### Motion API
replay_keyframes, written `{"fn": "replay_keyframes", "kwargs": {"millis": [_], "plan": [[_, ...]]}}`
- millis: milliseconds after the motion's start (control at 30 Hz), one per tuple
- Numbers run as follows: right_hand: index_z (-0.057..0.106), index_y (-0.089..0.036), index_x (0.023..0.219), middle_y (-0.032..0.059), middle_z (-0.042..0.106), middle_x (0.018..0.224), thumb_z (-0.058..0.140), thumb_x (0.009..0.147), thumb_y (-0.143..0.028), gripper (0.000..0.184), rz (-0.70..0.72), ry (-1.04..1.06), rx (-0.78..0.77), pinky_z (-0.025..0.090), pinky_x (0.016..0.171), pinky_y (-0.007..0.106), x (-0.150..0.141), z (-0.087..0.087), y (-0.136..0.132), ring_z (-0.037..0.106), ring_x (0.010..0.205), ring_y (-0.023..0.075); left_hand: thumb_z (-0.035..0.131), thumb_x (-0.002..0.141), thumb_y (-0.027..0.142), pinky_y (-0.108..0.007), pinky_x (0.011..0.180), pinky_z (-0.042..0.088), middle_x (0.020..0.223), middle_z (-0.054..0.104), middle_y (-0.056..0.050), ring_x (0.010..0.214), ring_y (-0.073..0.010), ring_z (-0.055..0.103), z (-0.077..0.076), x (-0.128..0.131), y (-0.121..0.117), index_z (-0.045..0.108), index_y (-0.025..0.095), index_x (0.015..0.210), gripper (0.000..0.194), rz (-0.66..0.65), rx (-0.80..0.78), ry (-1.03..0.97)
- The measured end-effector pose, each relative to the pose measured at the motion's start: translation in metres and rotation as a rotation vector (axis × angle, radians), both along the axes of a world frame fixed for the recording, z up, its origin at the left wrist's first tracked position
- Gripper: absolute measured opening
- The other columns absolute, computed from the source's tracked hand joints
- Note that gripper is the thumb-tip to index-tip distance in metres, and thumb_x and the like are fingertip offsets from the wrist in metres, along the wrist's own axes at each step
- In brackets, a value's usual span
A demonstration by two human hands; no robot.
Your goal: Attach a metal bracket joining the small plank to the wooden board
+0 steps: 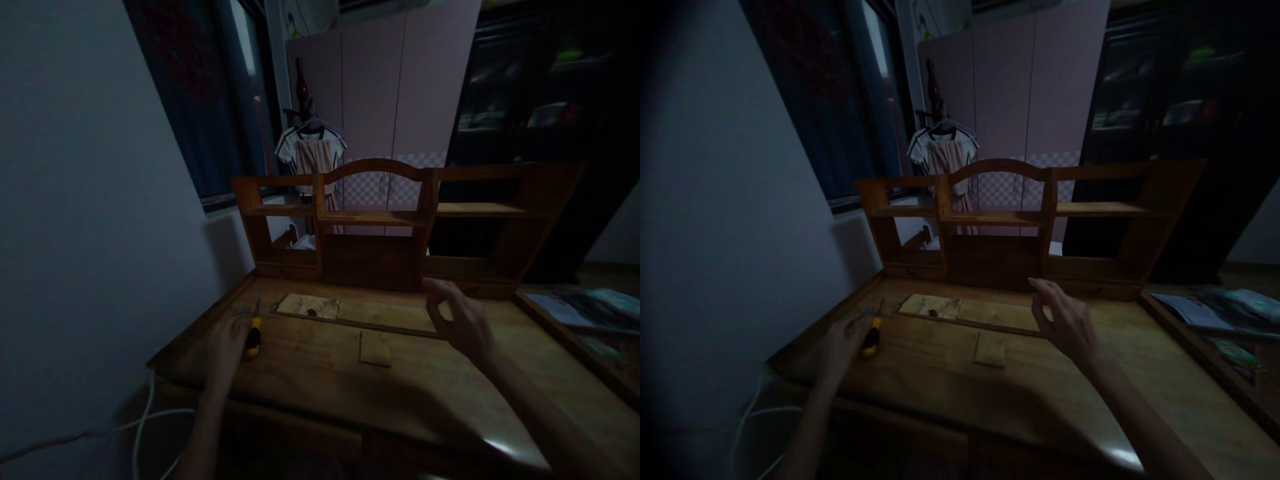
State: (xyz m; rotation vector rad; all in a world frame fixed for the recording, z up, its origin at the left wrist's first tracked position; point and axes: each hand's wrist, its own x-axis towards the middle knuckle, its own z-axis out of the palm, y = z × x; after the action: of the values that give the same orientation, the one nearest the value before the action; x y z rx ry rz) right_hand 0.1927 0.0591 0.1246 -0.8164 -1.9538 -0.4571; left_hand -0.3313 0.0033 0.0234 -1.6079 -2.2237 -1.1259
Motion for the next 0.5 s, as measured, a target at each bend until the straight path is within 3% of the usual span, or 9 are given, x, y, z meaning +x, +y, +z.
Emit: {"fn": "replay_keyframes", "kwargs": {"millis": [67,100,167,233,367,500], "plan": [[0.041,-0.024,0.135,0.0019,0.059,0.107,0.050,0.092,-0.015,0.044,0.024,-0.058,-0.121,0.047,0.074,0.023,-0.013,-0.033,0.027,0.059,0.083,0.0092,0.038,0.096,0.034,-0.033,0.100,0.036,0.118,0.059,-0.013,0.109,-0.0241,0.052,-0.005,-0.053,0.013,0.061,0.007,0.121,0.043,0.045,-0.078,-0.018],[0.042,-0.024,0.133,0.0021,0.059,0.106,0.047,0.095,-0.019,0.039,0.031,-0.044,-0.192,0.047,0.070,0.022,-0.019,-0.051,0.038,0.059,0.083,0.0098,0.040,0.095,0.031,-0.031,0.101,0.035,0.120,0.058,-0.014,0.111,-0.0237,0.052,-0.008,-0.074,0.020,0.060,0.006,0.122,0.042,-0.013,-0.147,-0.022],[0.041,-0.024,0.132,0.0014,0.059,0.108,0.044,0.097,-0.022,0.035,0.019,-0.036,-0.289,0.047,0.069,0.026,-0.030,-0.081,0.052,0.059,0.080,0.0118,0.047,0.092,0.028,-0.027,0.101,0.033,0.121,0.059,-0.012,0.112,-0.0212,0.052,-0.012,-0.103,0.031,0.061,0.006,0.120,0.039,-0.127,-0.241,-0.037],[0.043,-0.026,0.129,-0.0013,0.060,0.110,0.044,0.097,-0.019,0.034,-0.005,-0.022,-0.324,0.048,0.072,0.028,-0.038,-0.098,0.054,0.061,0.084,0.0133,0.054,0.087,0.027,-0.023,0.099,0.034,0.117,0.061,-0.010,0.109,-0.0189,0.053,-0.011,-0.118,0.039,0.063,0.006,0.116,0.036,-0.184,-0.279,-0.048],[0.041,-0.025,0.131,-0.0015,0.055,0.124,0.041,0.097,-0.018,0.034,0.060,-0.332,-0.242,0.047,0.072,0.031,-0.050,-0.098,0.036,0.060,0.088,0.0154,0.057,0.085,0.030,-0.023,0.094,0.037,0.109,0.063,-0.010,0.102,-0.0184,0.055,0.000,-0.120,0.047,0.066,0.007,0.107,0.033,-0.241,-0.320,-0.077],[0.038,-0.024,0.134,0.0005,0.053,0.125,0.036,0.098,-0.017,0.036,0.117,-0.388,-0.243,0.049,0.075,0.030,-0.055,-0.098,0.029,0.059,0.098,0.0158,0.059,0.082,0.031,-0.024,0.086,0.042,0.103,0.065,-0.010,0.095,-0.0181,0.058,0.015,-0.112,0.054,0.066,0.006,0.102,0.032,-0.275,-0.356,-0.113]]}}
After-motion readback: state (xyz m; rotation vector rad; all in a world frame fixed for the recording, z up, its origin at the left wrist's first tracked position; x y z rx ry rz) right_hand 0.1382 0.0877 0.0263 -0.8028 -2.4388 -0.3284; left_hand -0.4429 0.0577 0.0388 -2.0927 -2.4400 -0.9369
